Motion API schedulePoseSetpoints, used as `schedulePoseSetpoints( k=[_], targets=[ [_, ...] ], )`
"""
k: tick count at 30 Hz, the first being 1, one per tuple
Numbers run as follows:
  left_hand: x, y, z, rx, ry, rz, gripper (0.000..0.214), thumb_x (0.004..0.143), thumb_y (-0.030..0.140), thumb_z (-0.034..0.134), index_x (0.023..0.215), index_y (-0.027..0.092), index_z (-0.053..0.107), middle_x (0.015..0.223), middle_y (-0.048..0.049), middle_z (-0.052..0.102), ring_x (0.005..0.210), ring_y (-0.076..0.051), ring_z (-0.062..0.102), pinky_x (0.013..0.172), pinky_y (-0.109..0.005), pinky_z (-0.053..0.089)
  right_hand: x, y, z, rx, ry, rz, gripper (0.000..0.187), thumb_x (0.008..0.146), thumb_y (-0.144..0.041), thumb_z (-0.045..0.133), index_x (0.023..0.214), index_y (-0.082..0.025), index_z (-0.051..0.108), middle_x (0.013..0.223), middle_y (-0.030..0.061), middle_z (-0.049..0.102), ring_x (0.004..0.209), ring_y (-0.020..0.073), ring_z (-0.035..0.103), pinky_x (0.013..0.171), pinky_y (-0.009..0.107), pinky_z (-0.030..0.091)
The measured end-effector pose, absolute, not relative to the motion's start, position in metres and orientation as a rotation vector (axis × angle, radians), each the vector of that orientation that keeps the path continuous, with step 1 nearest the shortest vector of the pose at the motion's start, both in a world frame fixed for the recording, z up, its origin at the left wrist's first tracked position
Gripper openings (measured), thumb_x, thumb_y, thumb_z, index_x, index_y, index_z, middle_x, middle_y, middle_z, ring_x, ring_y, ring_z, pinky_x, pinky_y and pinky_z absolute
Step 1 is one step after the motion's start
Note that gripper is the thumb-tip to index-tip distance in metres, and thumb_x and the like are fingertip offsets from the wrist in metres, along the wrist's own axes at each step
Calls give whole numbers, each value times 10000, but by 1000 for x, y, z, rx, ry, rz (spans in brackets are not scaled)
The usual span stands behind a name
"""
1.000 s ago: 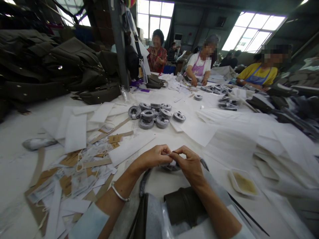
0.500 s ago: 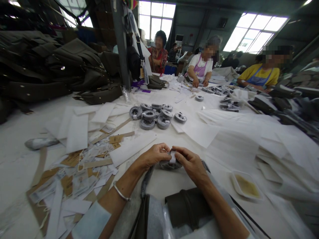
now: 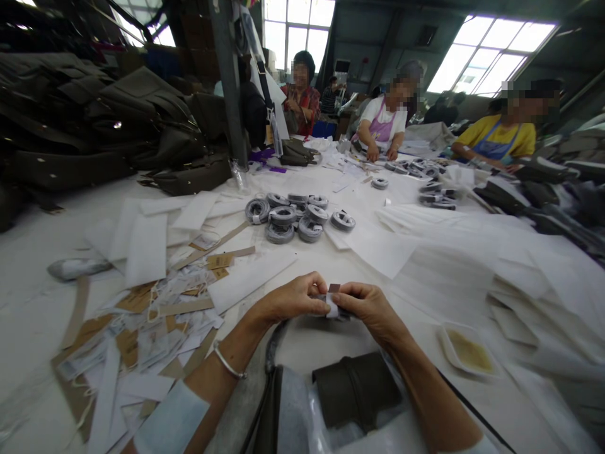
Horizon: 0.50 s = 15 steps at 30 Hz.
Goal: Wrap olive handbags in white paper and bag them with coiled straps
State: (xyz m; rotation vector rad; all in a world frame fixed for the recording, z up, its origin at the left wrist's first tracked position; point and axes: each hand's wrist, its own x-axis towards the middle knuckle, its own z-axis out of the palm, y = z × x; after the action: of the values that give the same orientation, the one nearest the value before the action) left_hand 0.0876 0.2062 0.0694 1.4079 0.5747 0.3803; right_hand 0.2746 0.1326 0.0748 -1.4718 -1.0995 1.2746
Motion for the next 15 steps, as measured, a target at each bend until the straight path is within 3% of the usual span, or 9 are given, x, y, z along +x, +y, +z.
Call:
schedulePoseSetpoints(
  k=[5,8,11,15],
  targets=[
    [93,203,66,1361,678,395,268,690,276,698,880,178,538,624,85,488,559,-76,403,540,-226,261,271,131,80,-1523,-1211,1149,247,715,-414,757,741,-169,736,651,14,652,577,134,527,558,263,398],
    [96,201,68,1346,726,418,244,666,267,689,843,178,547,596,87,482,549,-79,403,537,-228,259,265,127,84,-1582,-1375,894,125,757,-317,689,759,-206,747,706,31,708,642,183,615,636,302,482],
    [98,200,70,1277,738,444,245,628,249,691,800,178,532,597,78,516,561,-82,438,562,-227,284,260,125,85,-1508,-1614,466,136,787,-208,611,784,-253,740,792,27,742,776,222,682,806,363,532],
    [98,202,68,1175,723,466,283,597,239,706,800,178,519,592,77,541,556,-78,449,574,-224,286,264,126,82,-1270,-1912,217,231,887,-153,533,932,-274,725,896,11,749,870,189,696,1047,433,458]
  ],
)
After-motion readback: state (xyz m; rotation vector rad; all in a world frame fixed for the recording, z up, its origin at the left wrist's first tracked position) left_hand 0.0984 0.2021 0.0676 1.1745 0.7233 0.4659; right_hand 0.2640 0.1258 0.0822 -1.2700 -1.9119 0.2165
